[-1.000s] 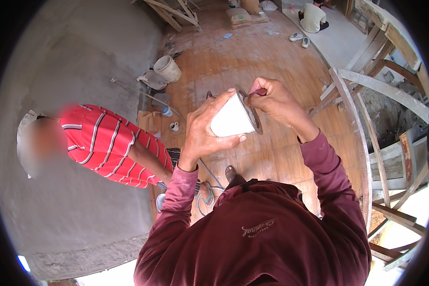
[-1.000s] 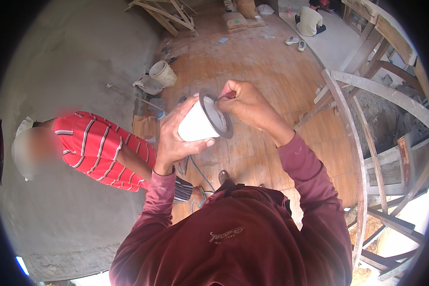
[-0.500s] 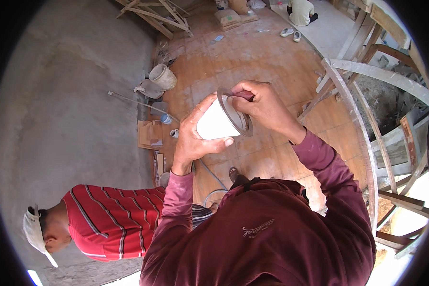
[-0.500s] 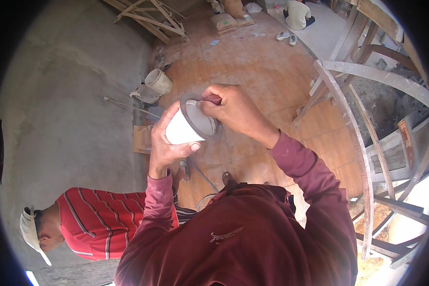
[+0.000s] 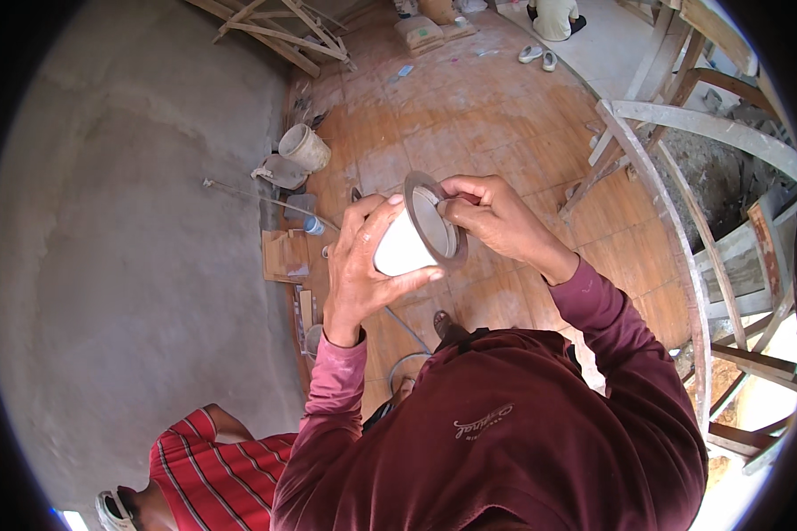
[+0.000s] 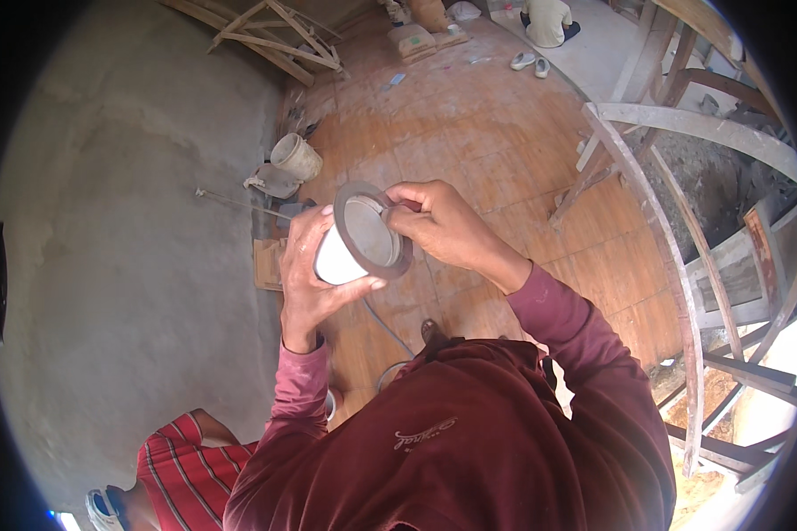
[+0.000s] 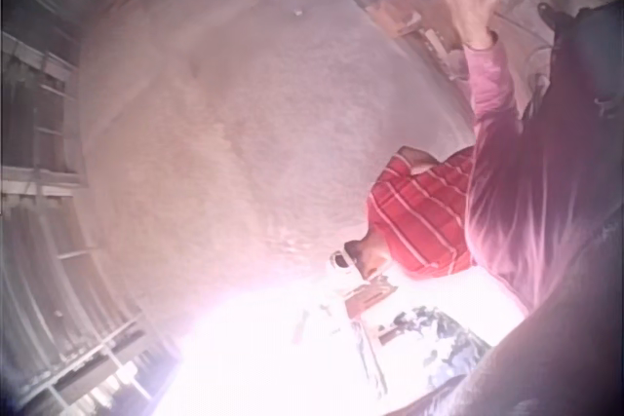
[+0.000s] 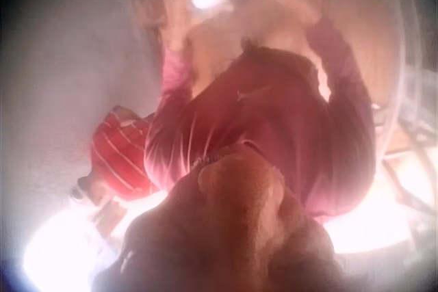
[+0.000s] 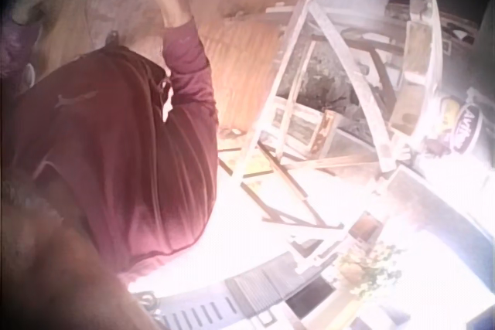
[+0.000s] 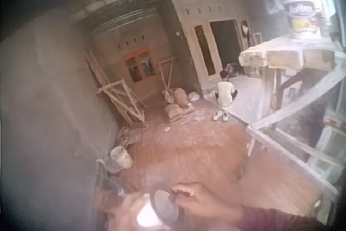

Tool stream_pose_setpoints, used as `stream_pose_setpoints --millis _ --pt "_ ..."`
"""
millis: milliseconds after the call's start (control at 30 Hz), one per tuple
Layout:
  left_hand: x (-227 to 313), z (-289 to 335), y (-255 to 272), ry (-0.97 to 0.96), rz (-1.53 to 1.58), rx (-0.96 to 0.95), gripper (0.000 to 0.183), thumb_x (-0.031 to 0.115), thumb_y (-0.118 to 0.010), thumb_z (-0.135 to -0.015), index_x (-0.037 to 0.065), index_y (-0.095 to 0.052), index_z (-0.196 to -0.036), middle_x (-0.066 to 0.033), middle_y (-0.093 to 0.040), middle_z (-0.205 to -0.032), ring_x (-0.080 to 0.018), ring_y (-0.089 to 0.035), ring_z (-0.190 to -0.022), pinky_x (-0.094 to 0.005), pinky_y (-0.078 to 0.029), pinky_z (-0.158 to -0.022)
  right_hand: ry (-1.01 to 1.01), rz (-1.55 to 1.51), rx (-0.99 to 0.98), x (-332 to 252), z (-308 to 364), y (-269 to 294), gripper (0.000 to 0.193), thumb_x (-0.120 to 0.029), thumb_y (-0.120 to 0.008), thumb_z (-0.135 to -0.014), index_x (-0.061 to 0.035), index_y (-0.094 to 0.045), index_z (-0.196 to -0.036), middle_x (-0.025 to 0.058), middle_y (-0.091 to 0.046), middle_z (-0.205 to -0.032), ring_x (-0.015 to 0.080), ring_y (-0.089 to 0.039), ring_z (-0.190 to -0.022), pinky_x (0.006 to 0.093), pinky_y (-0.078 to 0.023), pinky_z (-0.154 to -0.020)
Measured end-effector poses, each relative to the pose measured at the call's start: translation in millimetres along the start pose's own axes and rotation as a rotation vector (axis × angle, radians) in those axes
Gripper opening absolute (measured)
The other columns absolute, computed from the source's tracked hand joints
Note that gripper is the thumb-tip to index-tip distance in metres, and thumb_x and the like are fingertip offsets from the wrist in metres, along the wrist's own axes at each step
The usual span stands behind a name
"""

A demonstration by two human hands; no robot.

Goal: The person assembles a white plastic light fixture by attaching a metal ring and inserting a bulb. They then move outside to rinse the fixture in a bucket of water before returning indoors.

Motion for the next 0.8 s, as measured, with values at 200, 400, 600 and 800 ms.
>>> stream_pose_setpoints --millis 200,400,600,800 --pt "-37.4 21.5 -28.2 0.686 1.192 0.022 0.129 0.075 -0.091 -0.056 0.002 -0.044 -0.152 -0.0107 -0.060 -0.137 -0.0228 -0.061 -0.126 -0.0381 -0.050 -0.107 0.348 0.463 -0.071 -71.9 14.1 -9.3 0.033 0.000 -0.067 -0.091 0.0040 -0.067 -0.123 0.0110 -0.071 -0.097 0.0142 -0.066 -0.079 0.0292 -0.055 -0.072" --pt "-26.1 31.4 -34.8 0.795 1.134 -0.134 0.103 0.049 -0.091 -0.068 -0.001 -0.050 -0.149 -0.0102 -0.067 -0.130 -0.0206 -0.064 -0.122 -0.0357 -0.049 -0.107 0.649 0.842 0.096 -87.6 16.1 -2.8 0.030 -0.008 -0.072 -0.090 0.0011 -0.070 -0.118 0.0128 -0.072 -0.092 0.0254 -0.070 -0.073 0.0356 -0.057 -0.065" --pt "-34.6 47.3 -33.4 0.902 1.129 0.023 0.102 0.055 -0.080 -0.073 -0.004 -0.047 -0.150 -0.0102 -0.071 -0.113 -0.0108 -0.072 -0.083 -0.0189 -0.055 -0.049 0.623 0.845 0.088 -88.5 9.0 -9.5 0.025 -0.013 -0.071 -0.090 0.0028 -0.071 -0.109 0.0138 -0.069 -0.084 0.0305 -0.070 -0.071 0.0407 -0.057 -0.064" --pt "-36.6 55.1 -30.7 0.973 1.091 -0.006 0.099 0.053 -0.079 -0.075 -0.004 -0.046 -0.150 -0.0085 -0.071 -0.107 -0.0087 -0.068 -0.072 -0.0180 -0.049 -0.045 0.535 0.824 -0.014 -84.8 7.6 -7.5 0.030 -0.008 -0.067 -0.091 0.0067 -0.069 -0.118 0.0196 -0.072 -0.096 0.0344 -0.072 -0.080 0.0410 -0.059 -0.070"
Point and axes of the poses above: each hand's wrist, its own z-axis away from the middle knuckle, its own y-axis out of the back of the hand, x = y × z, the point moved 7 cm from there along -z, towards the middle knuckle
